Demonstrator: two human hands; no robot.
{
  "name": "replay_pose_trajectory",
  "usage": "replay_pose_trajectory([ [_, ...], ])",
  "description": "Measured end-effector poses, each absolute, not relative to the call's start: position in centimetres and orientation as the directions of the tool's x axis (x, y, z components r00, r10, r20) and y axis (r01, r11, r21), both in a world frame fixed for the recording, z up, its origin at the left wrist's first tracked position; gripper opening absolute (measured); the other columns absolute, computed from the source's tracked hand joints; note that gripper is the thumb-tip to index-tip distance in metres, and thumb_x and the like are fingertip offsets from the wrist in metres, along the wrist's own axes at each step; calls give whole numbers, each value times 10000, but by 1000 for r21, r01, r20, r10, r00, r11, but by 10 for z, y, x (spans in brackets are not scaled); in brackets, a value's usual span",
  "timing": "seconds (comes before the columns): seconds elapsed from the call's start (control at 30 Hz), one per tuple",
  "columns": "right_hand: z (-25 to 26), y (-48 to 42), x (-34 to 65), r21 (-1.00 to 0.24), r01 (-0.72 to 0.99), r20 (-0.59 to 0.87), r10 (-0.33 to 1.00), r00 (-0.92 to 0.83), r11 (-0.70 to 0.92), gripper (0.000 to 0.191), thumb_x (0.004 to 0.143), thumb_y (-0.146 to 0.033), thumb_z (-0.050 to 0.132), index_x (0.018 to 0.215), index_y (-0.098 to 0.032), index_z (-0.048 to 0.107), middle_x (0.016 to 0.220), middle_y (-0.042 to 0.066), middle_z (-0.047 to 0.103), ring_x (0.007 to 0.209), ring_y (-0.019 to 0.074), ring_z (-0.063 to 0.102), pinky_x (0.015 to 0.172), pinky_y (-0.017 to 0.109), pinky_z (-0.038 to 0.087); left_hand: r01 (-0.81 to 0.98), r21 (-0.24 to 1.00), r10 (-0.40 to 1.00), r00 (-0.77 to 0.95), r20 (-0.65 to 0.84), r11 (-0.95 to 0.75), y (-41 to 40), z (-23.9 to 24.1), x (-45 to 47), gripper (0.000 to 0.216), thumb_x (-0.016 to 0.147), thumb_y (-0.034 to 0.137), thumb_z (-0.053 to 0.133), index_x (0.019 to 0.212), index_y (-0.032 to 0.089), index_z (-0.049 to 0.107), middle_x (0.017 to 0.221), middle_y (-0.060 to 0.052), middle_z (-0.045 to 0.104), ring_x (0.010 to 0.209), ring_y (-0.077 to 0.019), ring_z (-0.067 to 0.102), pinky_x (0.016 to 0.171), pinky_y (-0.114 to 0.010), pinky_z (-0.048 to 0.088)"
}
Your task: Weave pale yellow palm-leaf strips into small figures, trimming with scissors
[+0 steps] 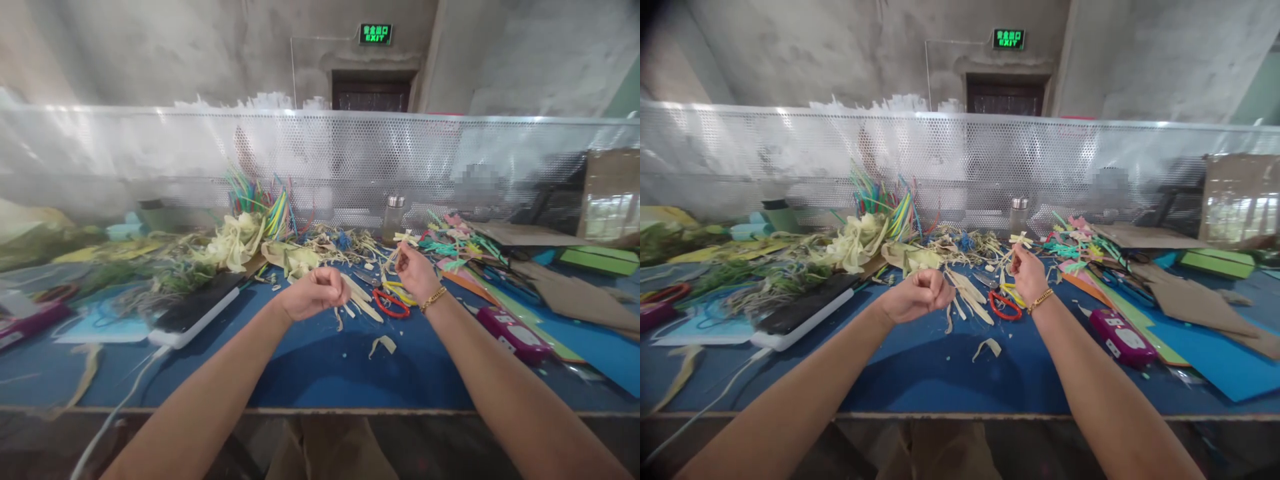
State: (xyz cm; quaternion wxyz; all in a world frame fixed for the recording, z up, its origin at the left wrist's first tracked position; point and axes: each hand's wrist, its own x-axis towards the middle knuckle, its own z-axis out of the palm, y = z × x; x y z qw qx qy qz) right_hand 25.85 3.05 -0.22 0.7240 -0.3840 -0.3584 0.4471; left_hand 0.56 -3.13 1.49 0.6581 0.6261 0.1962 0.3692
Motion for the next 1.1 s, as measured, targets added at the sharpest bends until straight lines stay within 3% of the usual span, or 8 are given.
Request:
replay_pose_trajectory([
  [0.07, -2, 28, 256, -883, -375, 170, 937, 304, 282, 334, 562, -452, 792, 660, -216, 577, 508, -47, 492, 460, 94, 435, 438, 245, 359, -285, 958, 782, 588, 209, -41, -27, 14, 5, 404, 584, 549, 752, 581, 183, 582, 626, -36, 571, 597, -122, 489, 543, -259, 368],
  [0.2, -2, 18, 237, -907, -366, 160, 975, 155, 207, 320, 571, -428, 805, 712, -195, 637, 565, -32, 537, 516, 102, 479, 499, 253, 401, -227, 966, 934, 301, 192, -126, -14, 5, 14, 330, 639, 468, 743, 731, 168, 643, 759, -37, 606, 600, -84, 465, 488, -204, 293],
  [0.3, -4, 8, 220, -935, -311, 176, 984, 11, 170, 323, 598, -431, 794, 763, -181, 675, 615, -23, 569, 563, 105, 494, 551, 256, 409, -105, 978, 962, 187, 198, -181, -9, 0, 19, 341, 617, 465, 753, 743, 164, 654, 637, 14, 535, 511, -57, 356, 460, -205, 229],
  [0.43, -8, -2, 202, -957, -234, 201, 973, -111, 171, 340, 610, -459, 778, 757, -171, 676, 638, -19, 572, 594, 98, 478, 596, 251, 406, -38, 983, 960, 210, 185, -181, -11, -1, 22, 364, 610, 483, 746, 746, 154, 673, 578, 34, 494, 493, -54, 294, 471, -228, 209],
  [0.57, -12, -7, 192, -964, -223, 185, 970, -158, 148, 342, 605, -475, 777, 710, -175, 651, 651, -14, 572, 616, 104, 480, 619, 253, 415, -6, 988, 954, 257, 154, -157, -14, -1, 23, 361, 605, 477, 749, 751, 152, 688, 578, 28, 506, 524, -70, 337, 498, -242, 224],
  [0.87, -16, -8, 185, -971, -76, 234, 965, -118, 226, 356, 621, -497, 752, 669, -175, 609, 595, -34, 503, 541, 80, 384, 512, 227, 321, 13, 988, 956, 254, 148, -157, -14, -4, 23, 355, 600, 483, 755, 695, 161, 640, 563, 47, 473, 523, -72, 337, 515, -247, 231],
  [1.1, -14, -12, 181, -967, -140, 228, 968, -108, 212, 389, 624, -401, 762, 909, -189, 602, 736, -19, 601, 612, 92, 485, 575, 235, 375, -93, 991, 959, 258, 113, -92, -7, -11, 24, 371, 550, 442, 799, 691, 155, 611, 575, 52, 479, 462, -39, 273, 458, -229, 180],
])
